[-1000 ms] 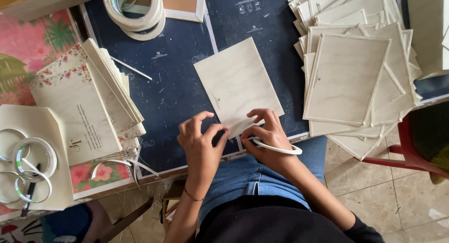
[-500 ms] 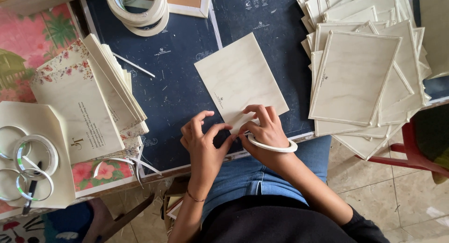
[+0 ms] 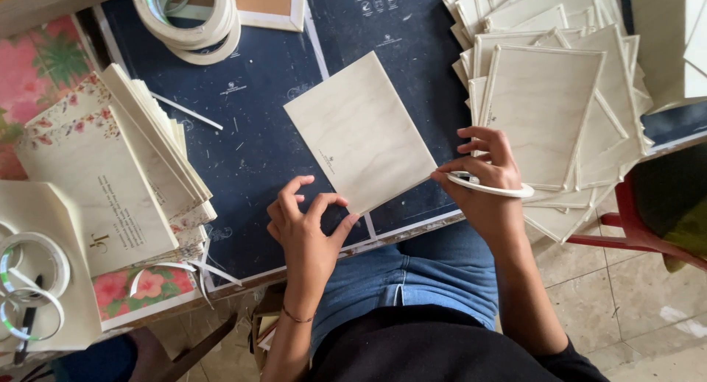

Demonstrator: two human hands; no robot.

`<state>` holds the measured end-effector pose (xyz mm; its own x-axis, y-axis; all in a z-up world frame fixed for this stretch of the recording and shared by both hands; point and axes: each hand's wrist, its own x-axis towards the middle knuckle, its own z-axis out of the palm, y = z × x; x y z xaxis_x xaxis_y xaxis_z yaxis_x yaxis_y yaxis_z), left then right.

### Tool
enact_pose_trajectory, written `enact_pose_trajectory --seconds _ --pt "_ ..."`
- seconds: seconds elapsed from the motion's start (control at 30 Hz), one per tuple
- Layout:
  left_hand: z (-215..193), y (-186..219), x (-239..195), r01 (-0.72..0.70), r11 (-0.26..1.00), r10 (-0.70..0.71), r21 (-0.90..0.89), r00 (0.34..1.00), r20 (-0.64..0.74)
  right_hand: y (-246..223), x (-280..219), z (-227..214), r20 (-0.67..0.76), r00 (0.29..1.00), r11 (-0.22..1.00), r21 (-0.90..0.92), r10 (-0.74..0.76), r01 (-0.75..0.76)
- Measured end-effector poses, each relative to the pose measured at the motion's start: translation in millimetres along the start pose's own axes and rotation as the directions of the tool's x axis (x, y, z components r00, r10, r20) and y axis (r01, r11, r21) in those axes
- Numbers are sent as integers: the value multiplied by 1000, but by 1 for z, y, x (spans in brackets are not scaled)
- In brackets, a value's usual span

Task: Applying double-sided tape to the edges of paper cards and stacking them in a finishing area.

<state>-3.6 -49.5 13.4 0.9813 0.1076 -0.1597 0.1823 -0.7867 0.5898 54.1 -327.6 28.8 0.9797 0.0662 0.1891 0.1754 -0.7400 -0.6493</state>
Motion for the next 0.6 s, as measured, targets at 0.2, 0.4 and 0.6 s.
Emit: enact_pose_trajectory --seconds 0.2,0.4,0.6 --pt "3 -2 -2 -4 1000 5 7 1000 -14 6 1 12 22 999 999 -20 46 -45" --pt "5 -4 -1 -6 1000 6 -2 1000 -23 20 -4 26 30 999 999 -24 32 -32" --pt "5 -4 8 -28 1000 30 12 983 -183 26 -12 41 70 994 979 -176 -89 100"
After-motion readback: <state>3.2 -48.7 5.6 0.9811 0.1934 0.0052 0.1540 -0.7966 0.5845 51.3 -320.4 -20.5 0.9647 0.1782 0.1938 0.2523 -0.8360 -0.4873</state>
